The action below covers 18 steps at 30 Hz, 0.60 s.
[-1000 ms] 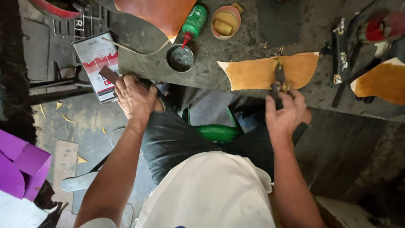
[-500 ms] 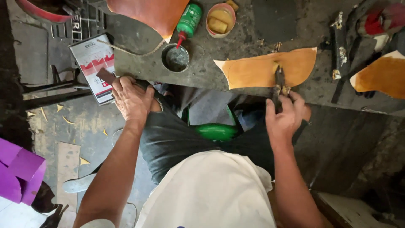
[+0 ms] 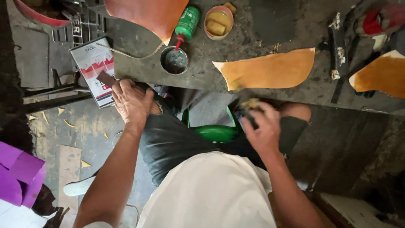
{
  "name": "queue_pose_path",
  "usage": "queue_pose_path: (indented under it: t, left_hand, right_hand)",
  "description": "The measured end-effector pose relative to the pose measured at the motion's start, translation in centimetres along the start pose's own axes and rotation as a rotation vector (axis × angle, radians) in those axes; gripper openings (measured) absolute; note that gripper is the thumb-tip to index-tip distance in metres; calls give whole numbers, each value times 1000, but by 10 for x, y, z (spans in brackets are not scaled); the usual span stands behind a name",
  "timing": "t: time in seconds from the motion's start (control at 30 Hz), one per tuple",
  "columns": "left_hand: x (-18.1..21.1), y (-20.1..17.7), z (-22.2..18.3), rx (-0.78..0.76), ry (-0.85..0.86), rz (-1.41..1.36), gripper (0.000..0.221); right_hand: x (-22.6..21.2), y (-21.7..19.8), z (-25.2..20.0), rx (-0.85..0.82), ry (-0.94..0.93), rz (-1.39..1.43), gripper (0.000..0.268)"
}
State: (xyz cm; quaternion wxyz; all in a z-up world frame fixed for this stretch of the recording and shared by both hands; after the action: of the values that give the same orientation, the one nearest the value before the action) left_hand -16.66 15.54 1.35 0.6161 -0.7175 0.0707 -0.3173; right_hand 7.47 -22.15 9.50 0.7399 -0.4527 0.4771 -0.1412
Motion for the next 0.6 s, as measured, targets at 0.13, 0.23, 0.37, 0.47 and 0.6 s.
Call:
queue_pose_path:
  t: [0.13,0.23,0.37,0.47,0.6]
  left_hand:
    - [0,3,2,29,25,6,55]
    - [-7,6,1,-2,-28,3,56]
    - [-4,8,3,-51,-47,0,57]
    - [-4,8,-2,-60,-45,-16,58]
    - [3,1,-1,-12,-25,-24,57]
  right_hand:
    - [-4,-5,3,-36,42,70,21]
    - [12,-14,-3,122,101,67,20]
    - [3,-3,-3,51,68,61,24]
    - [22,-17,-4,69,65,24,24]
    - [77,-57,-3,239,154,-62,21]
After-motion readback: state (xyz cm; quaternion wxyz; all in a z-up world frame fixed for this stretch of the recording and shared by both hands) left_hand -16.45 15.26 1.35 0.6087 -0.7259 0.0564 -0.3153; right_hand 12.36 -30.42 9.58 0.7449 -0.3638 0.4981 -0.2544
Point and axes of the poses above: each hand's wrist, its own z-axis towards the middle knuckle, its own y-axis out of the palm, x = y × z, the point moved 10 cm from there along z, towards the middle knuckle, and after that the axes turned 11 degrees about y, right-handed, at the moved point
